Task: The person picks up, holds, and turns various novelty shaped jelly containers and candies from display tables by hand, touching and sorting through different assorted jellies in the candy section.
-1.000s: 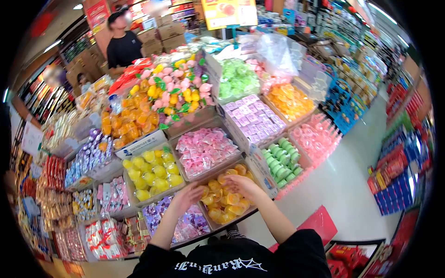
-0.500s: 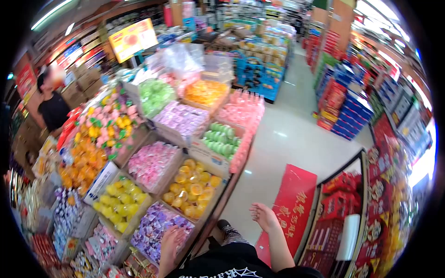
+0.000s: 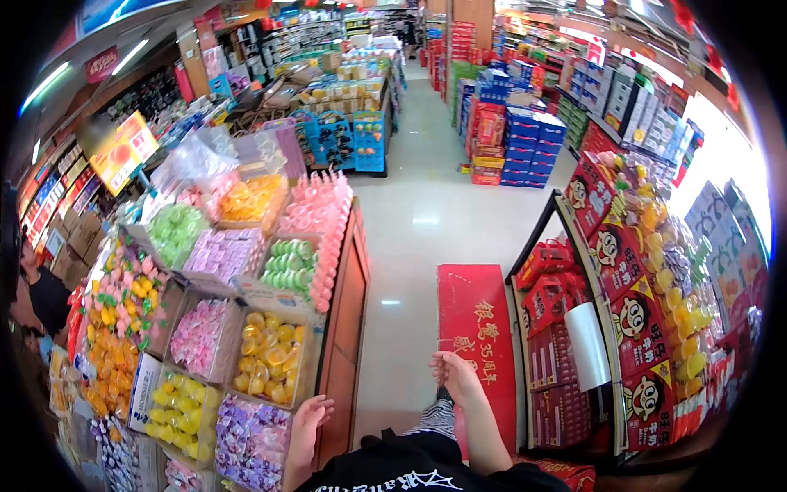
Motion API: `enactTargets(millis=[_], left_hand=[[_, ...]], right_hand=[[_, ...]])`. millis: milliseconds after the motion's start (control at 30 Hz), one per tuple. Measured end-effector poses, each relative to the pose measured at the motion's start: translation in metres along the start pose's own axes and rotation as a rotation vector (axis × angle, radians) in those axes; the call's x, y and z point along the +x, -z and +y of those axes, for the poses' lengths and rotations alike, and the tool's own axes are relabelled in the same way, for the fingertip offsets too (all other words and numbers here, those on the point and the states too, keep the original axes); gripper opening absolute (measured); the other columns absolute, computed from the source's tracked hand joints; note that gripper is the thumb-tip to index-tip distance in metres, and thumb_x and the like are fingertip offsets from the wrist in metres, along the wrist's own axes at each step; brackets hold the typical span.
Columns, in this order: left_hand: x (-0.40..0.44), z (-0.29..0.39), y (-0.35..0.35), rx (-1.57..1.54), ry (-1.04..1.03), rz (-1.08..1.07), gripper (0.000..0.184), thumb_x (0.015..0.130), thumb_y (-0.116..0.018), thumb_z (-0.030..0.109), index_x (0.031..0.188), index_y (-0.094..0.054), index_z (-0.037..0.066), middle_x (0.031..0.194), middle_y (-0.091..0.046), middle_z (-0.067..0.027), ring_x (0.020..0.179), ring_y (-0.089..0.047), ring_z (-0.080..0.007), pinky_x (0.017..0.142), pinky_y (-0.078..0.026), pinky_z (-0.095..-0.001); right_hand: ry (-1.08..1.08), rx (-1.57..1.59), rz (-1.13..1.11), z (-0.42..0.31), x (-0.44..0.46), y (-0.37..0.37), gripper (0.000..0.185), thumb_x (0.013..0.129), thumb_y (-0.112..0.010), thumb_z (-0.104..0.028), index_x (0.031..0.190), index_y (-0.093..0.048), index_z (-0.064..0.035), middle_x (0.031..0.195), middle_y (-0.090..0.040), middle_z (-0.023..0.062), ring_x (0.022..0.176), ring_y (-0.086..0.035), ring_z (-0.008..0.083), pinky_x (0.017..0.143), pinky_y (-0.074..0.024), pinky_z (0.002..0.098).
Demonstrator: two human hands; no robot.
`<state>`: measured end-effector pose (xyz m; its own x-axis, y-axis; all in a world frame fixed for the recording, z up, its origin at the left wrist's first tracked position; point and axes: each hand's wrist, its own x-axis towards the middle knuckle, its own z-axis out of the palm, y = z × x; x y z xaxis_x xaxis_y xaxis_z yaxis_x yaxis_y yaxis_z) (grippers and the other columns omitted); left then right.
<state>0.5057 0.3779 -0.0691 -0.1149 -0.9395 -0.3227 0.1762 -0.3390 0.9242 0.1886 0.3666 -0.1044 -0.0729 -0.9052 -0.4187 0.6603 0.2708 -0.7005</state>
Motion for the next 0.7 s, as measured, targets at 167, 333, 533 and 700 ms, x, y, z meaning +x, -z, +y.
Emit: enactTargets(millis=[167, 333, 533, 700], left_hand=[[0.042, -0.014, -0.062, 0.124, 0.005, -0.133, 0.029, 0.088, -0.049, 0.009, 0.115, -0.050, 0.000, 0.106, -0.059, -0.0098, 0.096, -0.055, -0.0155, 0.082, -0.041, -0.0244], [0.088, -0.013, -0.169, 0.155, -0.016, -0.302, 0.028, 0.088, -0.050, 0.008, 0.115, -0.050, 0.000, 0.105, -0.059, -0.0101, 0.097, -0.055, -0.0156, 0.085, -0.042, -0.0257], [0.114, -0.026, -0.299, 0.210, -0.027, -0.608, 0.032, 0.087, -0.053, 0.009, 0.117, -0.049, 0.000, 0.110, -0.056, -0.0090, 0.102, -0.053, -0.0146, 0.089, -0.041, -0.0263], [0.116, -0.033, -0.362, 0.309, -0.041, -0.703, 0.035, 0.087, -0.053, 0.008, 0.120, -0.046, 0.002, 0.113, -0.054, -0.0113, 0.105, -0.051, -0.0167, 0.092, -0.040, -0.0280]], right_hand=[[0.129, 0.062, 0.026, -0.059, -0.007, 0.057, 0.024, 0.089, -0.047, -0.024, 0.102, -0.057, -0.0062, 0.087, -0.060, 0.0046, 0.075, -0.054, 0.0140, 0.068, -0.0430, 0.0279], [0.360, 0.113, 0.187, -0.133, -0.031, 0.133, 0.023, 0.088, -0.048, -0.023, 0.101, -0.057, -0.0055, 0.087, -0.061, 0.0058, 0.075, -0.055, 0.0148, 0.068, -0.0439, 0.0289], [0.532, 0.210, 0.384, -0.177, -0.078, 0.222, 0.020, 0.085, -0.052, -0.023, 0.096, -0.057, -0.0076, 0.082, -0.057, 0.0045, 0.071, -0.051, 0.0145, 0.065, -0.0407, 0.0264], [0.550, 0.330, 0.520, -0.184, -0.101, 0.263, 0.019, 0.085, -0.051, -0.023, 0.095, -0.055, -0.0069, 0.080, -0.056, 0.0040, 0.071, -0.051, 0.0147, 0.067, -0.0405, 0.0271]])
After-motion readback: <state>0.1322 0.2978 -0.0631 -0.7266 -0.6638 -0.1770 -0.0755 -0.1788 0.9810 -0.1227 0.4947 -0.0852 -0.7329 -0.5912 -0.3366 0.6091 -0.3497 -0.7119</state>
